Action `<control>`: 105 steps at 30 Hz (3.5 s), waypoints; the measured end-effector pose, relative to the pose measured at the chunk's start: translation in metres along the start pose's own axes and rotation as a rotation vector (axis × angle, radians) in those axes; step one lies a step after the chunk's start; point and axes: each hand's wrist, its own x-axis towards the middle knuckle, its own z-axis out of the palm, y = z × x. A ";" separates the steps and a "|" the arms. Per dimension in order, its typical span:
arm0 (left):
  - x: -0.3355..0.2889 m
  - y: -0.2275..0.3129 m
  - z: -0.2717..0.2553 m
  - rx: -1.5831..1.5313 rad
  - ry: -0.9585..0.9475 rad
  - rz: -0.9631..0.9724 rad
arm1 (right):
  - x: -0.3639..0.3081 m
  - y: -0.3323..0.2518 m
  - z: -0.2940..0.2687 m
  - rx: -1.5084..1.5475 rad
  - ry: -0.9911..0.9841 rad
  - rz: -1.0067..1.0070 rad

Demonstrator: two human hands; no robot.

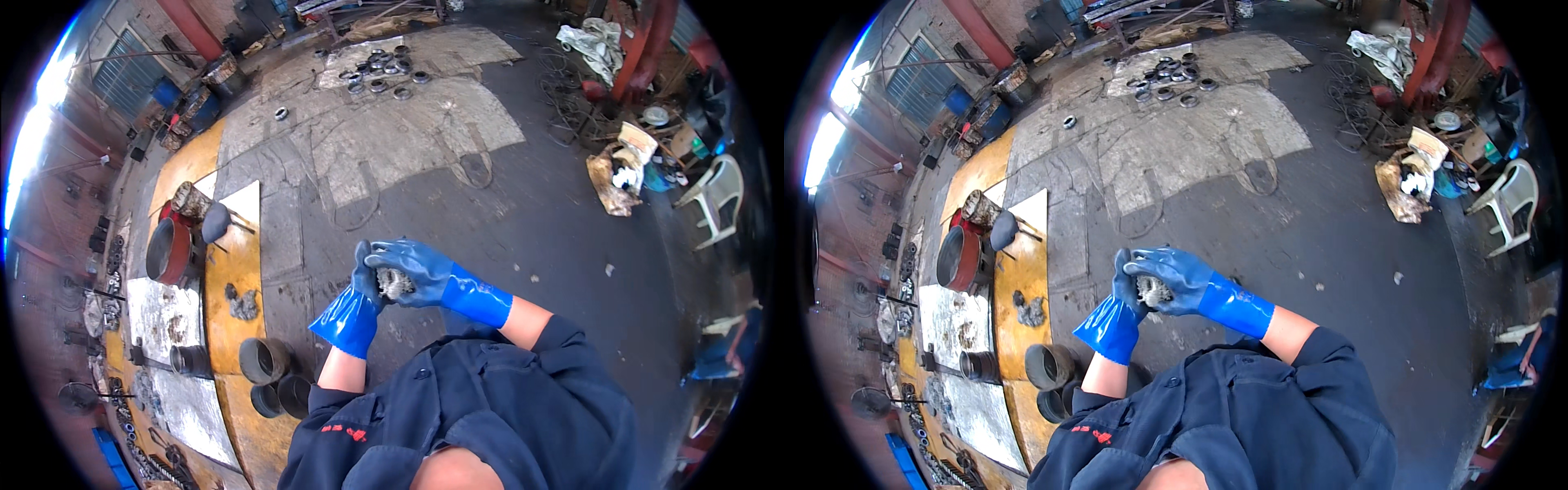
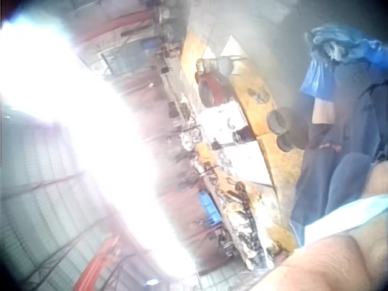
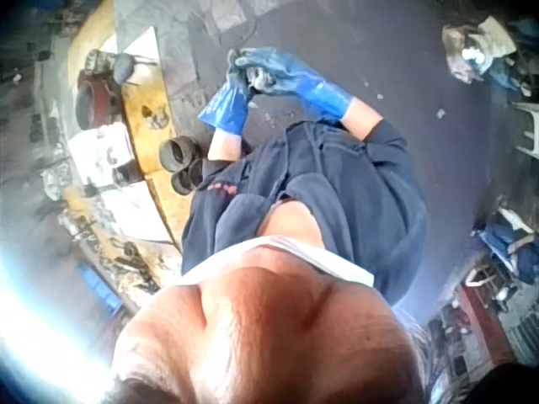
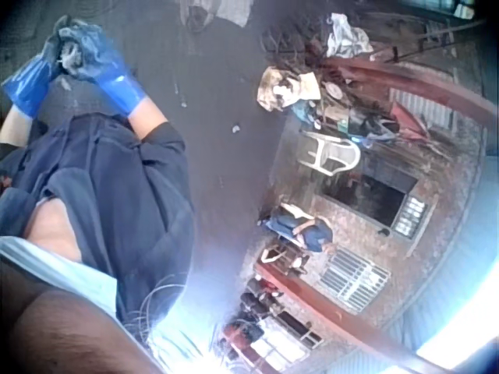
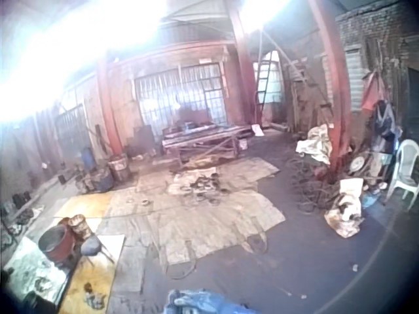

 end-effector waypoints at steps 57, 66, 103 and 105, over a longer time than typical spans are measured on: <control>0.876 0.973 -0.124 0.415 0.738 0.613 | 0.978 1.004 -0.020 1.894 -0.013 1.051; 0.984 1.123 -0.164 0.123 0.554 0.582 | 1.099 1.140 0.002 0.974 -0.129 0.115; 1.331 1.529 -0.509 0.105 0.620 -0.327 | 1.027 1.370 0.055 1.491 -0.547 1.486; 1.324 1.514 -0.515 0.105 0.578 -0.314 | 1.016 1.378 0.061 1.518 -0.576 1.466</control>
